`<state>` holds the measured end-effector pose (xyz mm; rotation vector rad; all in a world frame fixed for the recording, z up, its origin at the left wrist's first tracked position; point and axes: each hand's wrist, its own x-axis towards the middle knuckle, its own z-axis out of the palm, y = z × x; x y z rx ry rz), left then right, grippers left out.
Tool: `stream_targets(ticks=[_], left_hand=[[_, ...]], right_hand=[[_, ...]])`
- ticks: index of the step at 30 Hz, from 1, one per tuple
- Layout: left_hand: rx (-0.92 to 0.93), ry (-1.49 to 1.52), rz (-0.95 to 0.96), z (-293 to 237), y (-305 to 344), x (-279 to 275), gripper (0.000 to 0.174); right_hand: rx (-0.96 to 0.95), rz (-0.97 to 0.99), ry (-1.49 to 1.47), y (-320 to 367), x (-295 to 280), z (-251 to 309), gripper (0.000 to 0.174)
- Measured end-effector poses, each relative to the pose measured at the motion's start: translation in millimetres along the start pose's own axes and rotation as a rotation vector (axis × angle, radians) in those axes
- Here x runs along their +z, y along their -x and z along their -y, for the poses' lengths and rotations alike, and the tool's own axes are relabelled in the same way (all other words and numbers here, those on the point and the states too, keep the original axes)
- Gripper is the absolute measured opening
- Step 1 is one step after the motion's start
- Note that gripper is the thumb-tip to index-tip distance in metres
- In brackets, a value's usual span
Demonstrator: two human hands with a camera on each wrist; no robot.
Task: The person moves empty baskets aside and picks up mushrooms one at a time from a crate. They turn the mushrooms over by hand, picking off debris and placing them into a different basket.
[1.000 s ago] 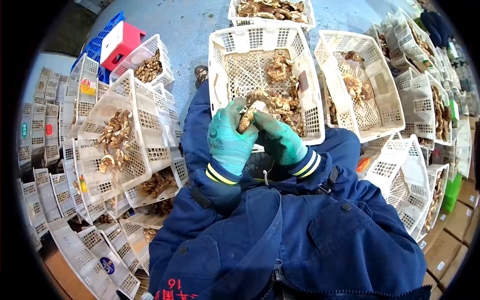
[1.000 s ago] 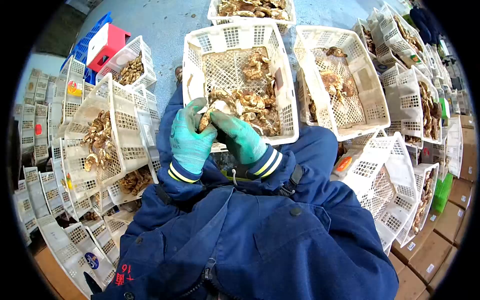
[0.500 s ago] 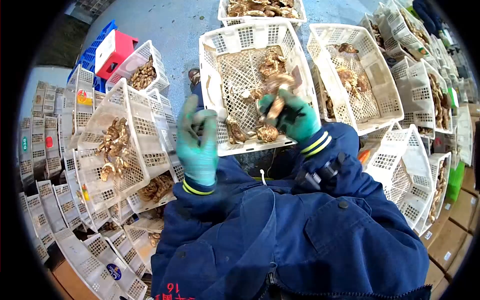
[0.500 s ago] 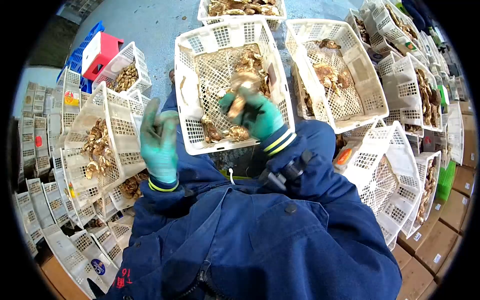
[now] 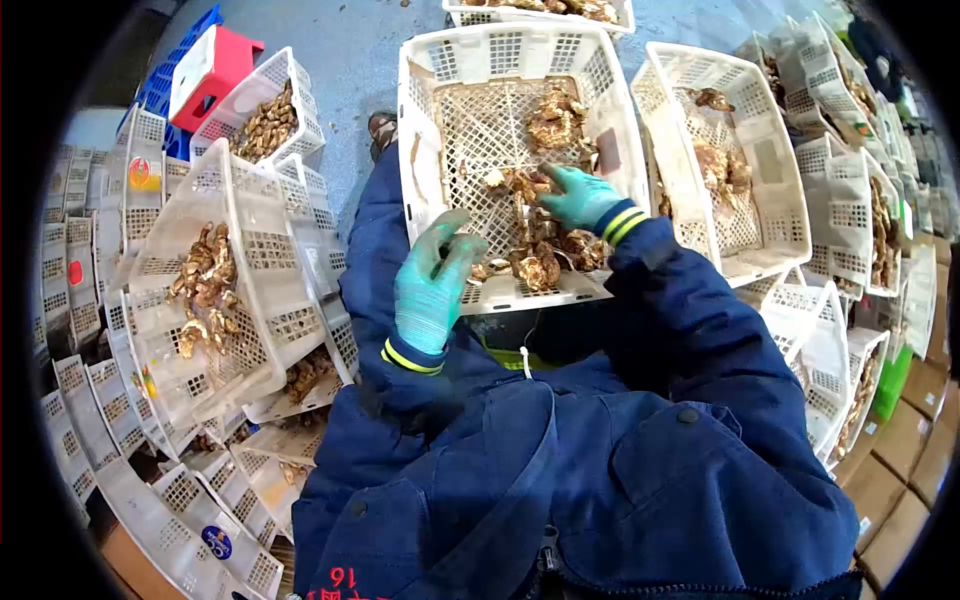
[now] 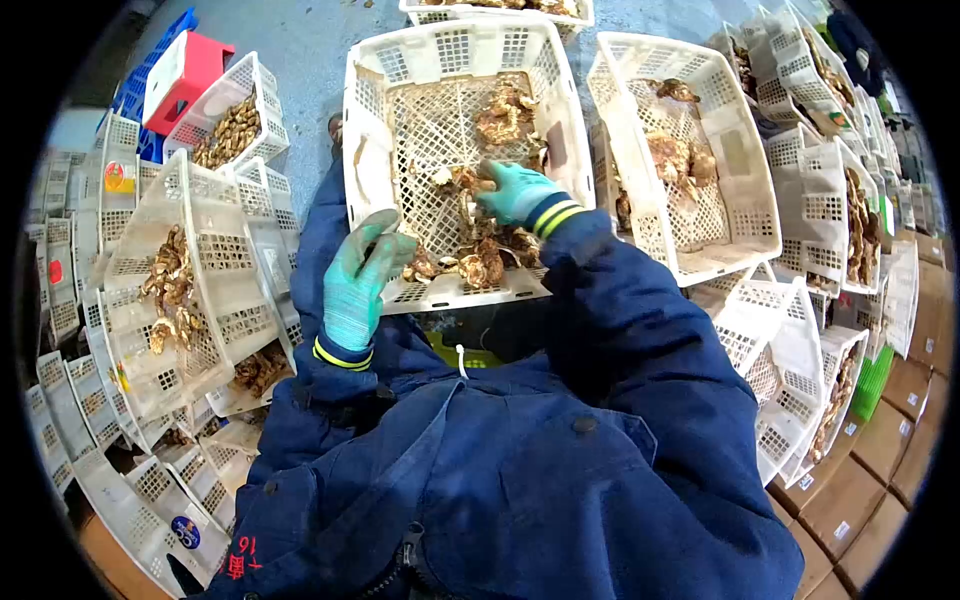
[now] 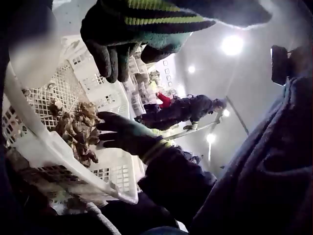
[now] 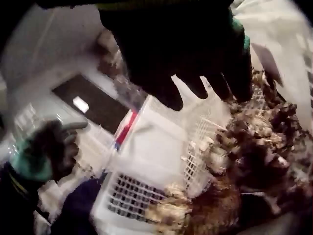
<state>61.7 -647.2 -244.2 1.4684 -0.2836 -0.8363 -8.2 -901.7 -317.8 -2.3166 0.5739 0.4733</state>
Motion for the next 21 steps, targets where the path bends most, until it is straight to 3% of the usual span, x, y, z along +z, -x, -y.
stream_targets(ticks=[3, 4, 8, 11, 13, 16, 17, 19, 21], left_hand=[[-0.011, -0.011, 0.003, 6.5, -3.7, -4.4, 0.033], [-0.024, -0.01, -0.004, 10.2, -5.1, -7.2, 0.033], [-0.061, 0.019, 0.001, 12.1, -10.0, -14.9, 0.032], [-0.158, -0.001, 0.019, 13.2, -14.6, -18.8, 0.04], [-0.255, 0.159, 0.159, 18.6, -16.3, -19.5, 0.059], [-0.521, 0.619, 0.356, 9.0, -11.3, -7.1, 0.079], [-0.478, 0.624, 0.43, -12.0, -5.3, 1.7, 0.09], [-0.496, 0.614, 0.497, -24.8, 1.8, 3.1, 0.087], [-0.391, 0.455, 0.483, -15.3, 8.0, 2.0, 0.068]], right_hand=[[0.278, 0.244, 0.254, -52.9, 30.6, -6.7, 0.068], [0.325, 0.191, 0.365, -59.1, 38.4, -10.2, 0.065], [0.219, 0.154, 0.169, -66.7, 16.5, -30.5, 0.048], [-0.205, 0.131, -0.734, -29.5, 2.2, -37.6, 0.044], [-0.461, 0.051, -0.845, 10.7, -12.5, 3.5, 0.055], [-0.716, -0.247, -0.056, 62.9, -48.3, 68.2, 0.068], [-0.86, -0.369, 0.082, 67.8, -46.5, 77.3, 0.068], [-0.927, -0.407, 0.176, 80.6, -52.7, 94.9, 0.067], [-0.947, -0.403, 0.165, 88.0, -51.1, 103.2, 0.066]])
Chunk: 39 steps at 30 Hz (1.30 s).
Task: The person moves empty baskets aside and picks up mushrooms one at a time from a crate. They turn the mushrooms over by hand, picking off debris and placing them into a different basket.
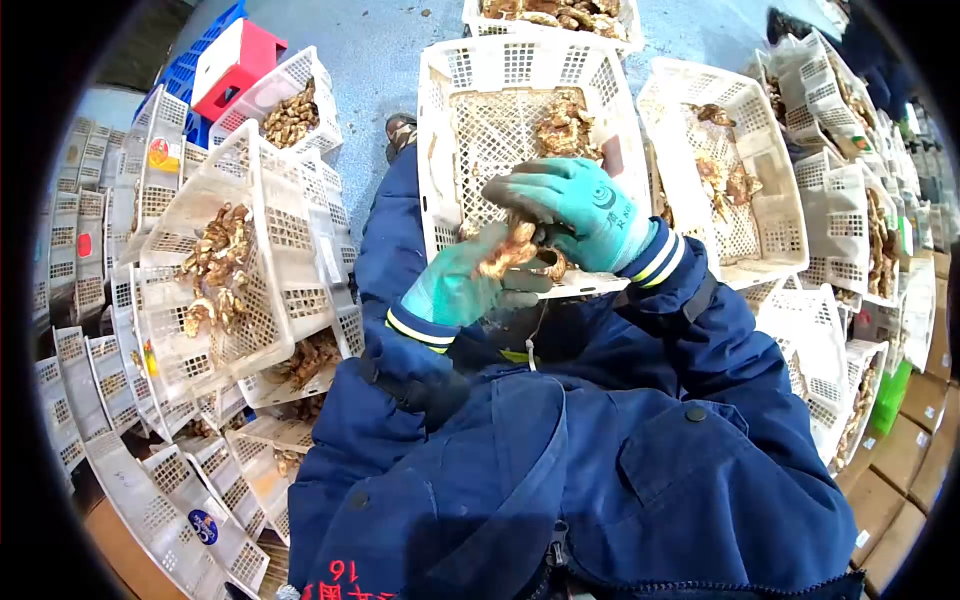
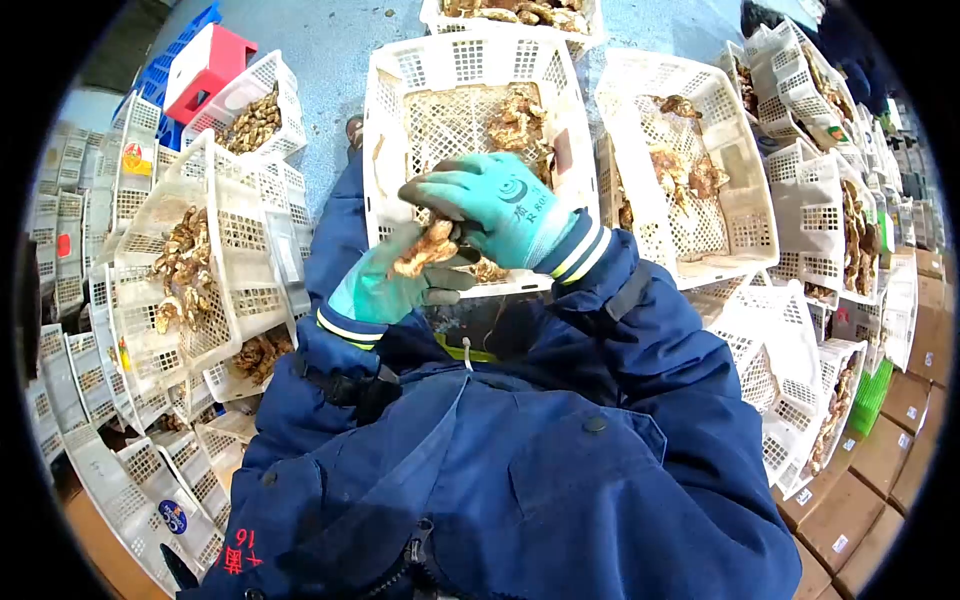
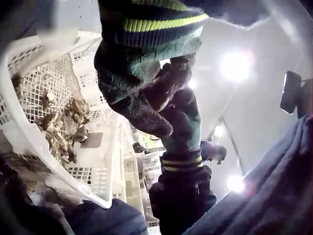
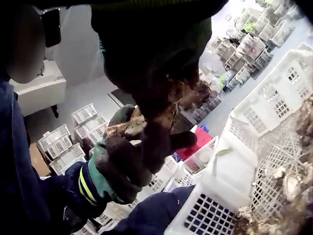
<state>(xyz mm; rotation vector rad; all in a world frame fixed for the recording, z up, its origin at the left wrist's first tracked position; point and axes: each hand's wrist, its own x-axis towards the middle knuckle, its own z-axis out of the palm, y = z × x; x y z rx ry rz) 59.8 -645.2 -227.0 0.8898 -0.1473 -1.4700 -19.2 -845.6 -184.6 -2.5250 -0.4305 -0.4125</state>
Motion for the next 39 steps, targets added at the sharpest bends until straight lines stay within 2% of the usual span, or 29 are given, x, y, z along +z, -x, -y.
stream_targets(ticks=[3, 4, 6, 7, 9, 10, 11, 12, 13, 14, 16, 18, 19, 20, 21, 22, 23, 24, 26, 27, 28, 30, 31, 33, 34, 35, 36, 38, 39], left_hand=[[0.167, -0.307, 0.024, 20.4, 0.1, -11.5, 0.045], [0.239, -0.357, 0.063, 19.7, 4.4, -12.3, 0.038], [0.051, 0.322, 0.097, 15.1, 7.4, -14.2, 0.039], [0.064, 0.379, 0.124, 14.1, 4.7, -31.9, 0.04], [0.162, 0.471, 0.156, -3.7, 14.3, -67.5, 0.051], [0.327, 0.477, 0.131, -30.1, 33.8, -67.8, 0.059], [0.487, 0.474, 0.102, -56.5, 58.2, -66.9, 0.067], [0.628, 0.448, 0.079, -80.1, 81.7, -64.1, 0.075], [0.745, 0.414, 0.072, -96.0, 98.6, -59.4, 0.083], [0.813, 0.387, 0.061, -104.7, 108.8, -52.6, 0.091], [0.94, 0.341, -0.045, -102.7, 108.9, -43.8, 0.091], [0.787, 0.374, -0.047, -81.9, 86.5, -45.9, 0.092], [0.619, 0.263, -0.16, -71.2, 75.5, -38.0, 0.089], [0.473, 0.155, -0.15, -52.7, 58.1, -50.1, 0.08], [0.717, -0.149, 0.013, -34.2, 40.9, -41.5, 0.072], [0.54, -0.09, -0.078, -25.2, 31.3, -41.8, 0.079], [0.365, -0.012, -0.169, -16.5, 21.7, -41.8, 0.086], [0.34, -0.131, -0.152, -12.2, 16.2, -39.5, 0.078], [0.184, 0.011, -0.145, -2.2, 8.5, -45.2, 0.067], [0.04, 0.097, -0.236, -3.5, 5.1, -42.3, 0.06], [0.058, 0.062, -0.232, -0.5, 5.0, -41.0, 0.06], [0.092, -0.018, -0.216, 6.6, 4.6, -39.5, 0.061], [0.071, -0.041, -0.215, 7.6, 4.0, -35.9, 0.058], [0.057, -0.028, -0.091, 18.4, -2.0, -32.0, 0.054], [0.051, -0.023, -0.031, 25.8, -6.5, -31.8, 0.052], [0.03, 0.15, 0.032, 35.1, -13.4, -32.5, 0.047], [0.13, 0.211, -0.015, 42.6, -10.9, -15.6, 0.043], [0.098, 0.029, 0.021, 28.8, -7.9, 9.8, 0.038], [0.028, 0.229, 0.174, 27.2, -9.7, 9.5, 0.036]], right_hand=[[-0.036, 0.097, -0.099, 0.9, 3.7, 6.7, 0.062], [0.049, 0.028, -0.255, 1.4, 2.0, 6.0, 0.06], [0.224, -0.109, -0.57, 5.6, -2.3, 0.6, 0.055], [0.38, -0.182, -0.879, 9.3, -1.5, -17.0, 0.049], [0.606, -0.254, -0.842, 29.3, 8.4, -66.0, 0.047], [0.698, -0.044, -0.446, 49.7, 27.8, -103.3, 0.047], [0.859, 0.396, 0.009, 35.2, 9.9, -86.9, 0.049], [0.899, 0.558, 0.05, 46.9, 38.3, -107.1, 0.051], [0.77, 0.667, 0.082, 55.8, 61.1, -122.0, 0.05], [0.764, 0.776, 0.073, 41.0, 61.2, -106.6, 0.05], [0.711, 0.774, 0.153, 50.4, 107.2, -126.2, 0.049], [0.865, 0.927, 0.218, 52.2, 143.0, -140.3, 0.042], [0.889, 0.952, 0.225, 51.6, 151.8, -144.0, 0.04], [0.916, 0.977, 0.238, 50.9, 157.4, -149.6, 0.039], [0.894, 1.03, 0.225, 50.1, 158.4, -158.7, 0.037], [0.791, 1.055, 0.178, 54.3, 159.7, -168.9, 0.037], [0.836, 1.05, 0.146, 59.3, 159.6, -176.3, 0.037], [0.877, 1.042, 0.114, 61.9, 158.5, -181.7, 0.037], [0.833, 1.017, 0.137, 69.4, 151.4, -187.3, 0.036], [0.879, 0.944, 0.063, 69.3, 137.0, -182.8, 0.036], [0.921, 0.869, -0.01, 70.8, 120.3, -177.1, 0.035], [0.278, 0.718, -0.056, 84.9, 90.6, -181.6, 0.017], [0.285, 0.396, -0.302, 91.2, 86.3, -171.0, 0.011], [0.044, 0.055, -0.261, 88.1, 61.3, -144.2, 0.013], [-0.026, 0.041, -0.286, 101.4, 66.2, -150.3, 0.02], [0.105, -0.005, -0.685, 96.5, 60.9, -136.3, 0.032], [0.235, -0.052, -1.087, 82.0, 56.3, -106.5, 0.046], [0.49, -0.143, -1.895, 57.3, 52.9, -52.5, 0.075], [0.518, -0.162, -2.056, 55.1, 53.9, -43.1, 0.073]])
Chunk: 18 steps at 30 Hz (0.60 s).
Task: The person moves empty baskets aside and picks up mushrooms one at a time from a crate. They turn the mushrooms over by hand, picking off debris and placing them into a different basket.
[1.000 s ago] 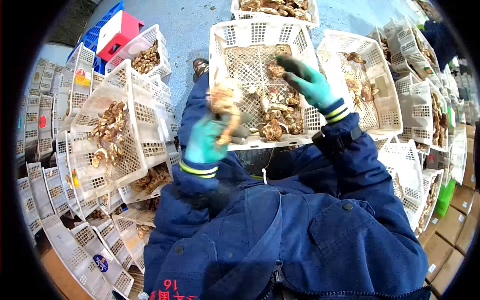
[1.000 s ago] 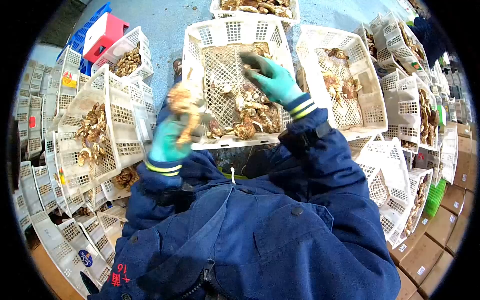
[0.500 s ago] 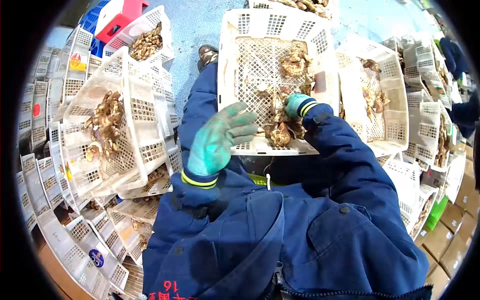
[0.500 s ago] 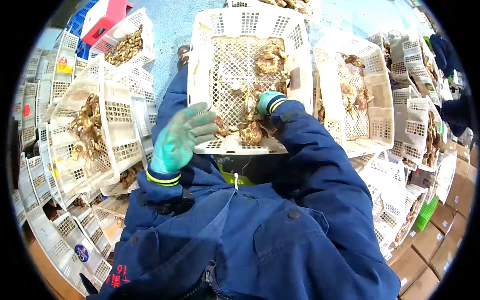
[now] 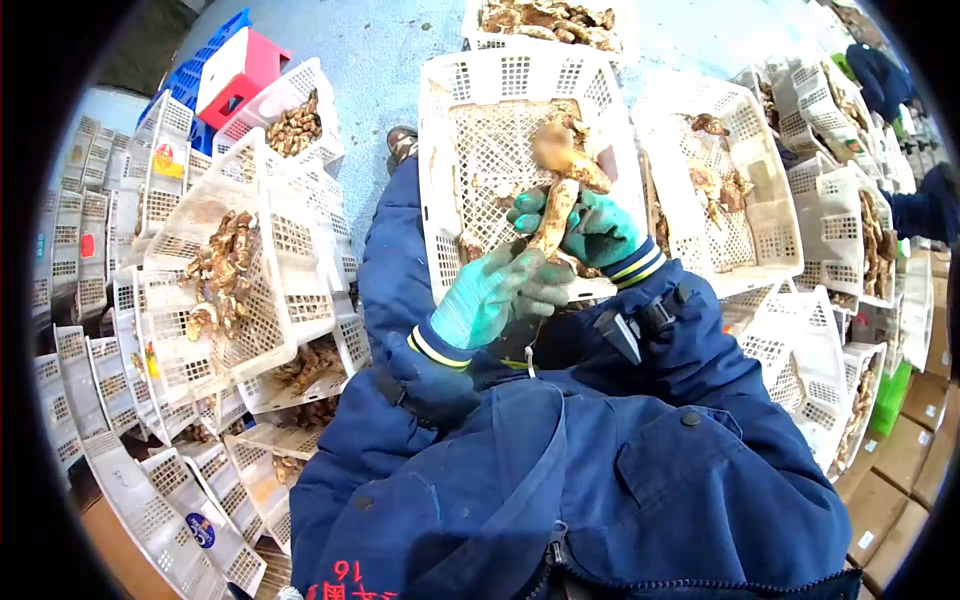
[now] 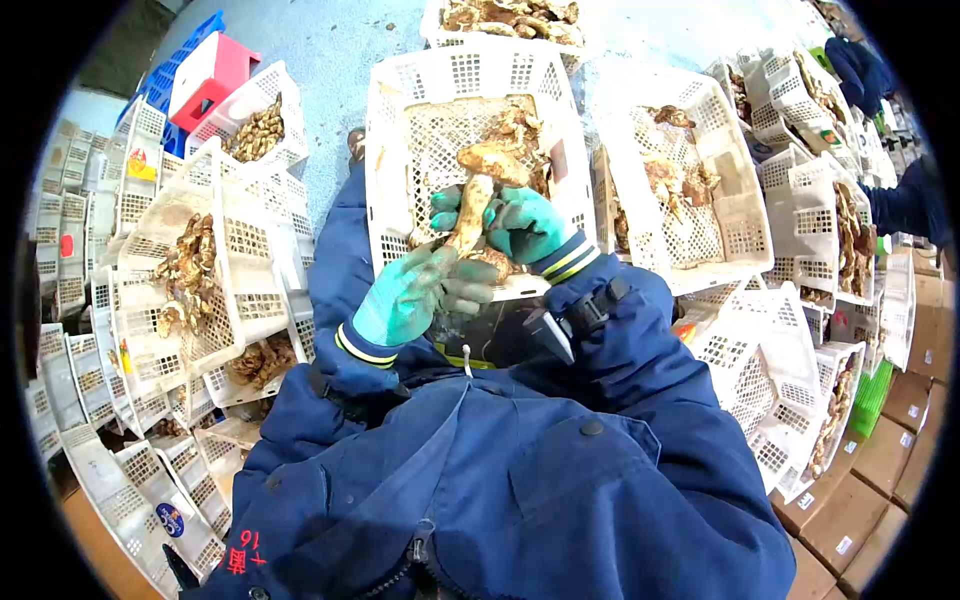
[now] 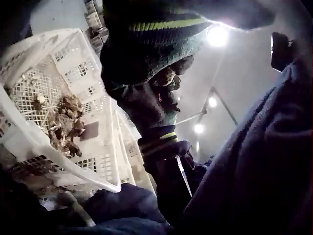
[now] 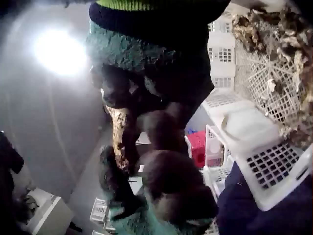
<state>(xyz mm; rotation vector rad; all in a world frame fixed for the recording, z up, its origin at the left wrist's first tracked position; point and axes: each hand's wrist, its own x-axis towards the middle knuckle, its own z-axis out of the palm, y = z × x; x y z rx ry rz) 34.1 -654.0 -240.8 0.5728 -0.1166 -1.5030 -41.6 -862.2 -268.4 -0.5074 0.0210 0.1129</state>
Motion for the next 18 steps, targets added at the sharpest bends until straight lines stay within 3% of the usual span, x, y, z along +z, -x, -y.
stream_targets(ticks=[1, 3, 5, 8, 9, 11, 14, 18], left_hand=[[-0.071, 0.209, 0.14, -1.0, -2.4, -2.8, 0.035], [-0.082, 0.147, 0.085, -6.6, 4.1, 8.5, 0.036], [0.053, -0.396, -0.295, -12.2, 20.5, 26.9, 0.042], [0.199, -0.527, -0.357, -5.6, 23.2, 29.8, 0.046], [0.229, -0.579, -0.367, -1.7, 22.5, 25.9, 0.047], [0.261, -0.499, -0.269, 3.5, 25.5, 23.7, 0.049], [0.149, -0.503, -0.259, -1.8, 24.9, 34.7, 0.052], [0.123, -0.557, -0.265, 3.5, 19.9, 27.8, 0.038]], right_hand=[[0.033, -0.005, -0.163, 1.0, 7.7, -5.5, 0.071], [-0.074, 0.033, 0.057, 4.7, 45.2, -2.7, 0.063], [-0.136, 0.004, 0.415, 8.7, 46.7, -5.8, 0.052], [-0.382, -0.149, 0.965, 11.1, 83.7, -11.8, 0.032], [-0.28, -0.342, 0.6, 9.2, 88.8, -23.4, 0.03], [-0.184, -0.371, 1.149, 25.2, 88.4, -11.4, 0.031], [-0.103, -0.487, 0.79, 26.5, 93.9, -10.8, 0.026], [-0.245, -0.482, 0.912, 25.0, 83.9, -17.4, 0.026]])
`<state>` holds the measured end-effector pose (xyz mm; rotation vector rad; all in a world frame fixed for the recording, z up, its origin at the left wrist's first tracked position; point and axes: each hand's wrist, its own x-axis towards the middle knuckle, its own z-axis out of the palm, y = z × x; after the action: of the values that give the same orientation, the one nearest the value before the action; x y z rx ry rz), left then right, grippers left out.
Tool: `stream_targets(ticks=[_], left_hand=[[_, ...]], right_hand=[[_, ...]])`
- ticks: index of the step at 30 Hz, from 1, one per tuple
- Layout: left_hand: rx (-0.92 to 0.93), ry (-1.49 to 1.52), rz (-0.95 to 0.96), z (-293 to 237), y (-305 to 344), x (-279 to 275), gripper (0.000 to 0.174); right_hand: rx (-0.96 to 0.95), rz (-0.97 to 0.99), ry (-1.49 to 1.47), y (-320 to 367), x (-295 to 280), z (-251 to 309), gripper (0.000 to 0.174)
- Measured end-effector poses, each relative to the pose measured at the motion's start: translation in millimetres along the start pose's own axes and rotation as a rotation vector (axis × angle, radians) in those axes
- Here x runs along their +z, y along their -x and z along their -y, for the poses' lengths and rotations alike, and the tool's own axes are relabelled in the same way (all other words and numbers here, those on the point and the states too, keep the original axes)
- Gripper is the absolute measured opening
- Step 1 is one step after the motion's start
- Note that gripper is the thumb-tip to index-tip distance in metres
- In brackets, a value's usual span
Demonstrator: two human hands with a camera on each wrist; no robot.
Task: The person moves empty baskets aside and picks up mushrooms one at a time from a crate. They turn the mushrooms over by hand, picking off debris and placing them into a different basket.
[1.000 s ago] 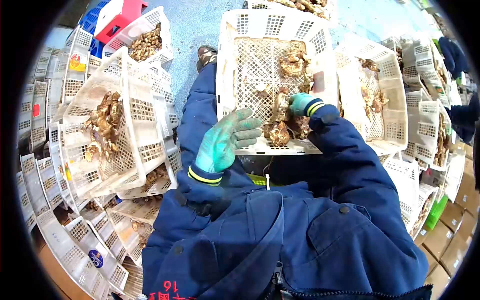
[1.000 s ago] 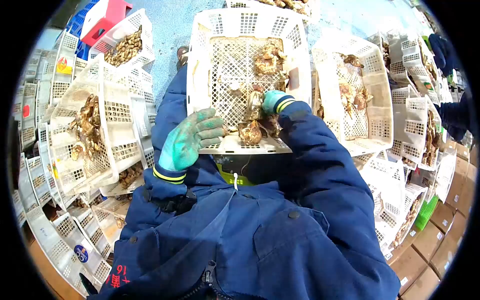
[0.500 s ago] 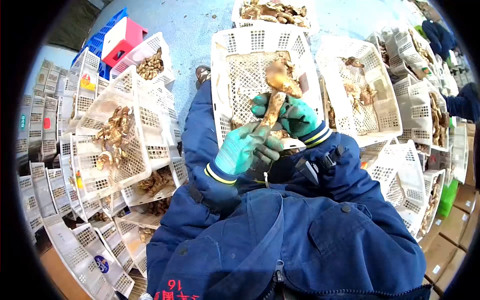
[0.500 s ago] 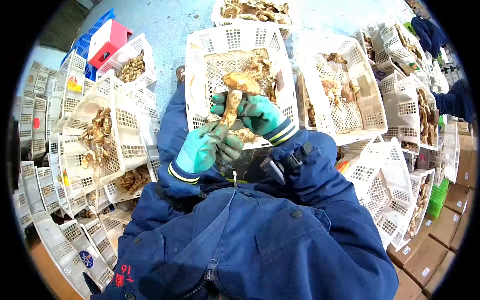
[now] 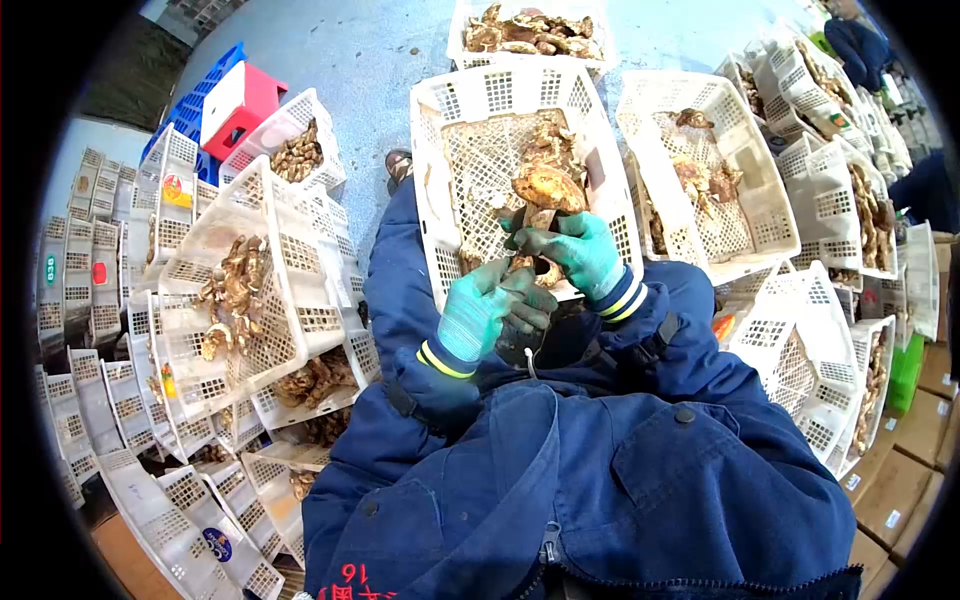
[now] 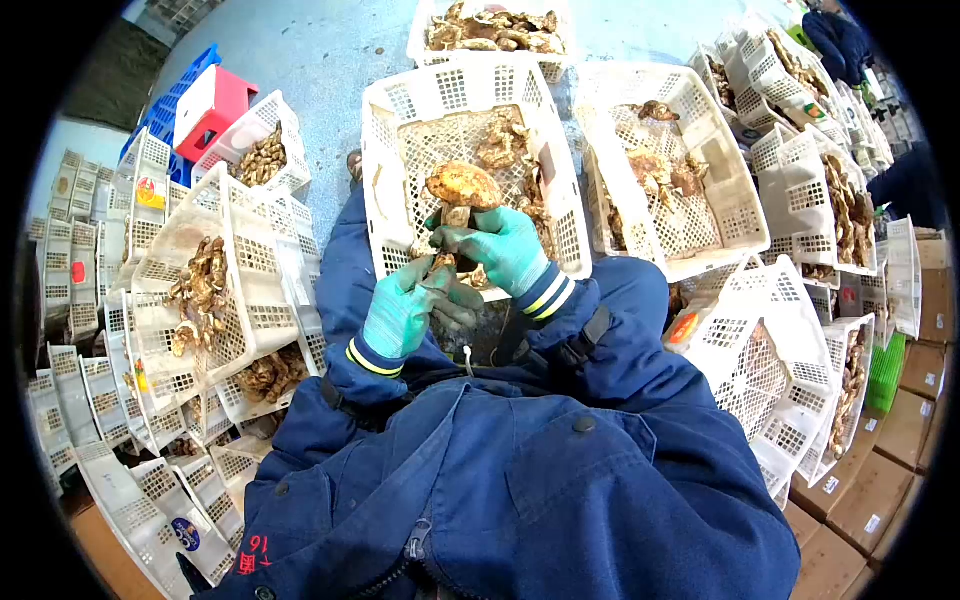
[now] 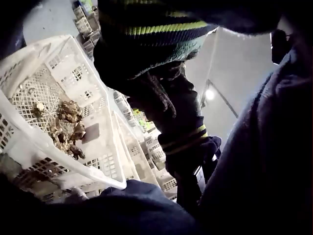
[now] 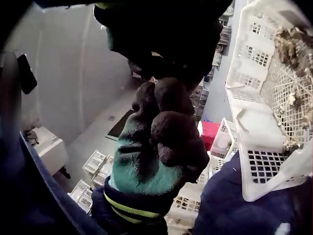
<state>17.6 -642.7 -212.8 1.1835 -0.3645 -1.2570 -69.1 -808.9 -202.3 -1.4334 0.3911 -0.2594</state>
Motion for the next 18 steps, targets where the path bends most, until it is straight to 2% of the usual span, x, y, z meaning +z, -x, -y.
stream_targets(ticks=[2, 5, 7, 8, 9, 11, 12, 13, 15, 16, 17, 18], left_hand=[[-0.068, -0.061, -0.021, -3.2, -1.7, 3.1, 0.036], [-0.101, 0.041, 0.006, 0.3, -6.4, -1.0, 0.03], [-0.371, 0.752, 0.34, 27.2, -30.0, -26.8, 0.033], [-0.394, 0.804, 0.351, 31.3, -33.1, -34.4, 0.035], [-0.419, 0.855, 0.361, 32.3, -35.8, -39.9, 0.037], [-0.263, 0.344, 0.076, 33.9, -31.2, -48.7, 0.041], [-0.322, 0.405, 0.001, 35.8, -35.8, -56.0, 0.041], [-0.284, 0.445, -0.037, 36.7, -35.6, -63.6, 0.041], [-0.362, 1.028, 0.265, 30.7, -45.7, -82.2, 0.042], [-0.388, 0.406, -0.209, 23.3, -40.6, -79.3, 0.047], [-0.388, 0.458, -0.108, 21.6, -45.1, -88.5, 0.046], [-0.384, 0.478, -0.099, 20.6, -45.0, -95.7, 0.046]], right_hand=[[-0.018, -0.017, -0.046, -4.2, -0.3, -10.4, 0.026], [0.021, -0.011, -0.021, -14.0, -4.1, -25.1, 0.023], [0.138, -0.002, -0.118, -23.6, -6.7, -46.7, 0.021], [0.076, 0.075, -0.123, -28.8, -11.8, -67.7, 0.029], [-0.109, 0.13, 0.096, -35.0, -23.5, -75.8, 0.032], [-0.477, 0.24, 0.528, -42.5, -47.1, -87.4, 0.038], [-0.061, 0.197, 0.265, -44.6, -51.6, -75.3, 0.037], [0.315, 0.031, -0.034, -46.8, -55.8, -62.6, 0.037], [0.29, 0.025, -0.031, -50.3, -85.0, -67.9, 0.034], [0.243, 0.042, 0.122, -52.7, -102.5, -83.3, 0.033], [0.195, 0.061, 0.275, -55.2, -104.9, -86.1, 0.032], [0.356, 0.023, 0.332, -54.8, -103.7, -83.2, 0.03]])
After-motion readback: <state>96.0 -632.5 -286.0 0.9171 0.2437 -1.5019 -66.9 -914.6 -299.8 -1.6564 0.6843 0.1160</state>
